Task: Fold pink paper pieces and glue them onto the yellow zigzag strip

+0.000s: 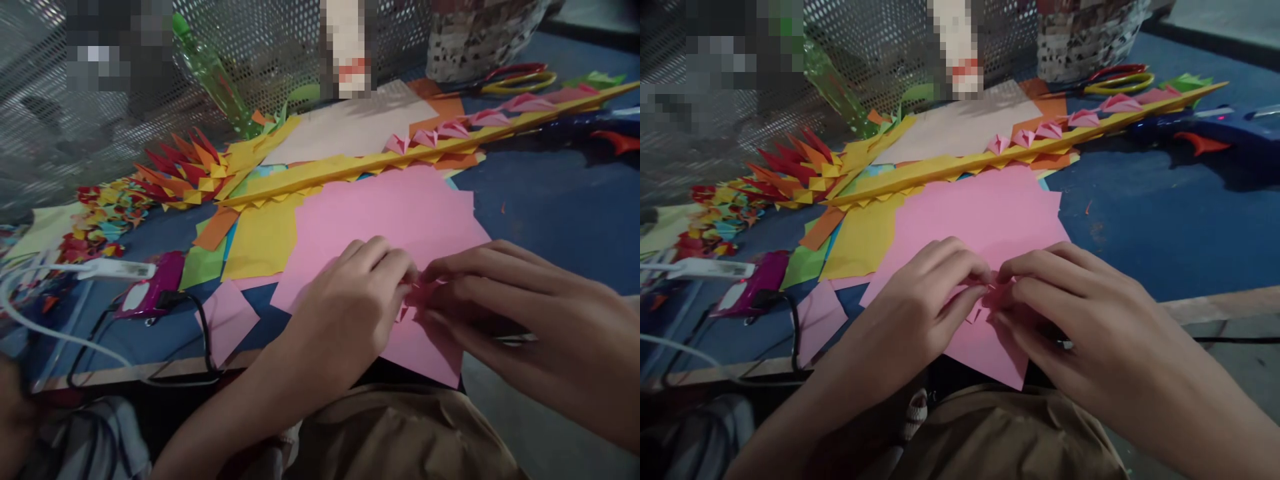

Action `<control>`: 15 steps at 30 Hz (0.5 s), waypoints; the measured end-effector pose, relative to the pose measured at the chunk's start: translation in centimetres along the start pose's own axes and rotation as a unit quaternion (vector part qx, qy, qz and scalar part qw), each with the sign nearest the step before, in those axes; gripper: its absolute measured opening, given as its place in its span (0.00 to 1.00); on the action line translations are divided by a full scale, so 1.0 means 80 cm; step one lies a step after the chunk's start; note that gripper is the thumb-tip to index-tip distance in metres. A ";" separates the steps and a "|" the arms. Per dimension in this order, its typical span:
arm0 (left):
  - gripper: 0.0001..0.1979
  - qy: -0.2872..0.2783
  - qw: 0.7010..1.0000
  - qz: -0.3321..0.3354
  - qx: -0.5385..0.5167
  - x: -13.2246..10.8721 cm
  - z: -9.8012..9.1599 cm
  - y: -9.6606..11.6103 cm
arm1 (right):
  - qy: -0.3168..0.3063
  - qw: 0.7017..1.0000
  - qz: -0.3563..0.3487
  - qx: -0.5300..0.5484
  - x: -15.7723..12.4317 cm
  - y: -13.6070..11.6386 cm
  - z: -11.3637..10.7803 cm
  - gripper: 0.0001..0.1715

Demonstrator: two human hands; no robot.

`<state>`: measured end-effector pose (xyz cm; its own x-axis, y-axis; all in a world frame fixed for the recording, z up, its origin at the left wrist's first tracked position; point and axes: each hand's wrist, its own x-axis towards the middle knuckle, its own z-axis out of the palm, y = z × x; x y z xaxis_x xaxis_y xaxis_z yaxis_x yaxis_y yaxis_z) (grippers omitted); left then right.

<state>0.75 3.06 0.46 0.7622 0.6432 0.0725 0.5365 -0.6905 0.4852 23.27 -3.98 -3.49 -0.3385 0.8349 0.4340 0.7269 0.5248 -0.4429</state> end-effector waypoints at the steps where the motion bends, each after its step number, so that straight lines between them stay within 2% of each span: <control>1: 0.05 0.000 1.000 0.002 -0.008 0.000 -0.001 -0.001 | 0.001 1.000 0.016 0.004 0.000 -0.001 -0.001 0.09; 4: 0.05 -0.001 1.000 0.006 -0.021 -0.001 -0.003 -0.004 | 0.000 0.999 0.038 0.014 0.003 -0.003 -0.006 0.10; 7: 0.06 0.003 1.000 0.018 -0.016 -0.003 0.000 -0.007 | 0.005 1.000 0.012 0.012 0.009 -0.004 -0.008 0.08; 11: 0.08 0.024 0.998 0.057 -0.005 -0.005 0.005 -0.012 | -0.002 1.000 0.004 0.020 0.015 -0.003 -0.007 0.06; 15: 0.09 0.055 0.993 0.102 0.028 -0.009 0.006 -0.016 | 0.008 1.000 -0.006 -0.004 0.016 -0.004 -0.005 0.08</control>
<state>-0.35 3.32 -0.64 0.8152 0.5174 0.2603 0.3961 -0.8259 0.4012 22.84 -3.11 -2.48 -0.3385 0.8256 0.4515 0.7275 0.5339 -0.4308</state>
